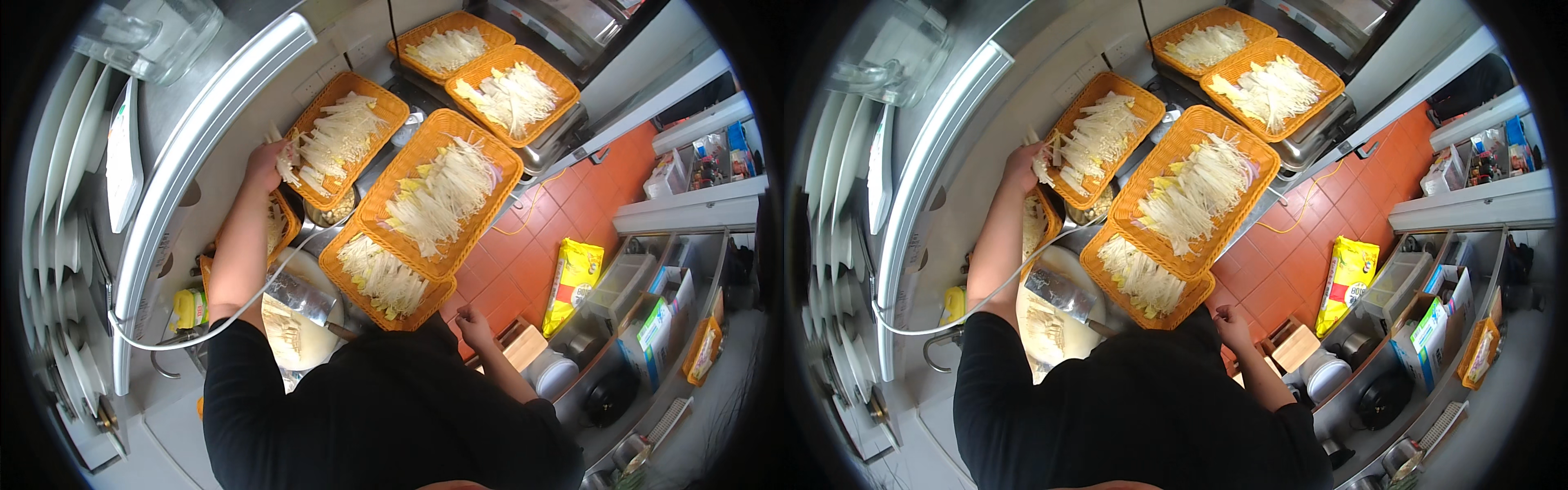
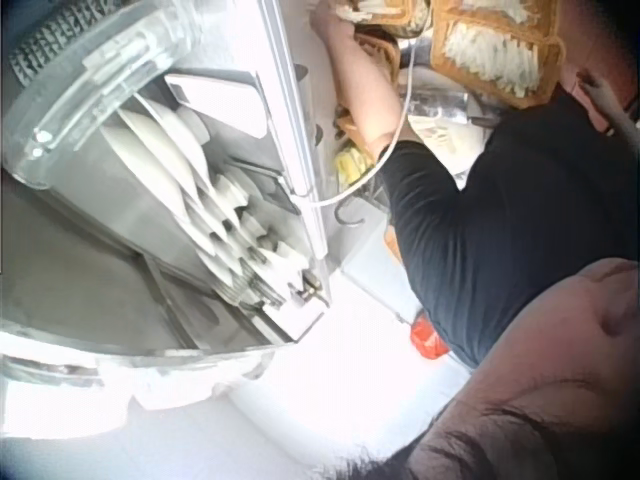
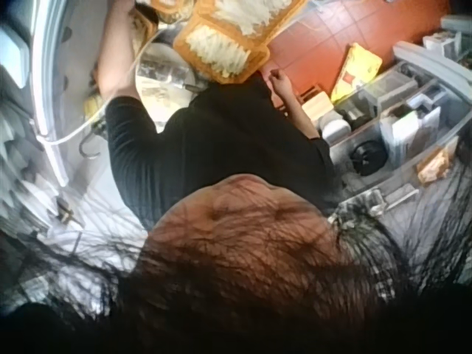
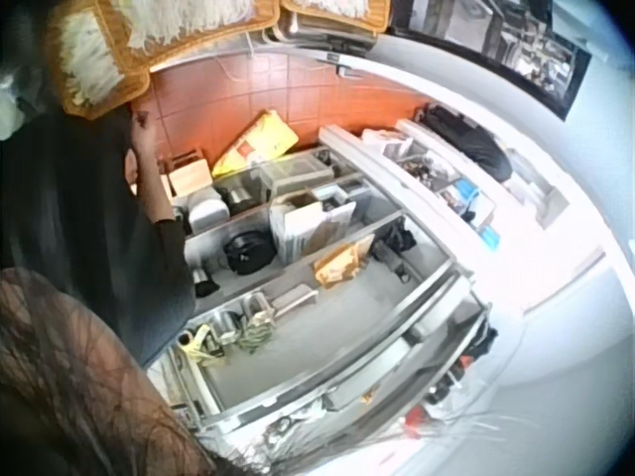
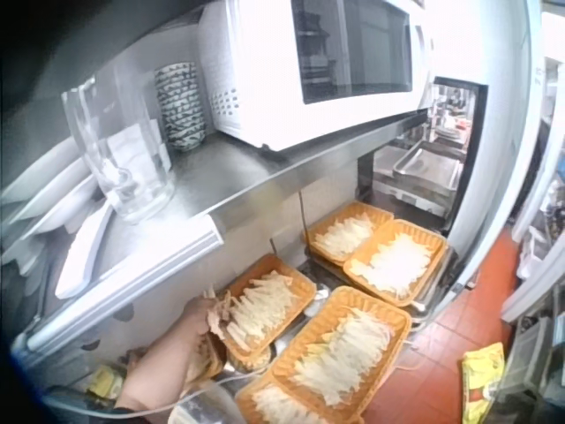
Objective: The person cuts vegetables on a cutting board using a cleaver and then distributes handfuls of sprouts from a plastic container into several orange trays containing sliced vegetables.
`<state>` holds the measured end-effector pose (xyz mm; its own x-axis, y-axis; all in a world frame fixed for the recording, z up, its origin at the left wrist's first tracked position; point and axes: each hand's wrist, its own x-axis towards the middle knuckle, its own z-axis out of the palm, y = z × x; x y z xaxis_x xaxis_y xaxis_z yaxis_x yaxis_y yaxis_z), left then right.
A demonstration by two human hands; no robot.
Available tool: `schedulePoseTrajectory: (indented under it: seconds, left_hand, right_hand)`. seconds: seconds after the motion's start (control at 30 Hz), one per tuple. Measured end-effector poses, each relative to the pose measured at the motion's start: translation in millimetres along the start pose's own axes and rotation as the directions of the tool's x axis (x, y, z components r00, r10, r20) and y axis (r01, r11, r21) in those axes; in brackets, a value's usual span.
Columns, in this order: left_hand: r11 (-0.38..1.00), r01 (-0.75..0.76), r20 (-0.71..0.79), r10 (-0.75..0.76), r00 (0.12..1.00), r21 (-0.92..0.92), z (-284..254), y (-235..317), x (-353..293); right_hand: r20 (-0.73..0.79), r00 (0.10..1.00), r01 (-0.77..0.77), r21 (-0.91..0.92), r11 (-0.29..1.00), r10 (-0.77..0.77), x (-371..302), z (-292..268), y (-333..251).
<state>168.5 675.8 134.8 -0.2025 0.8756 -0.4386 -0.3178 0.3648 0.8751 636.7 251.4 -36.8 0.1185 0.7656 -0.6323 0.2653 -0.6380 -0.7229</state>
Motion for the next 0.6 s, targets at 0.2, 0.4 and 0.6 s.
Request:
schedulePoseTrajectory:
  seconds: [0.2,0.4,0.6]
  left_hand:
    - [0.962,0.167,0.250,-0.112,0.962,-0.214,-43,15,-28]
    - [0.995,-0.103,0.134,0.101,0.986,0.008,0,51,-93]
    - [0.980,-0.191,0.076,0.195,0.978,-0.063,-27,57,-108]
  right_hand:
    - [0.040,0.999,0.028,-0.091,0.995,-0.025,-2,-21,-24]
    - [0.108,0.986,0.139,-0.123,0.983,-0.126,21,-26,-10]
    - [0.177,0.968,0.193,-0.074,0.978,-0.178,39,-19,-8]
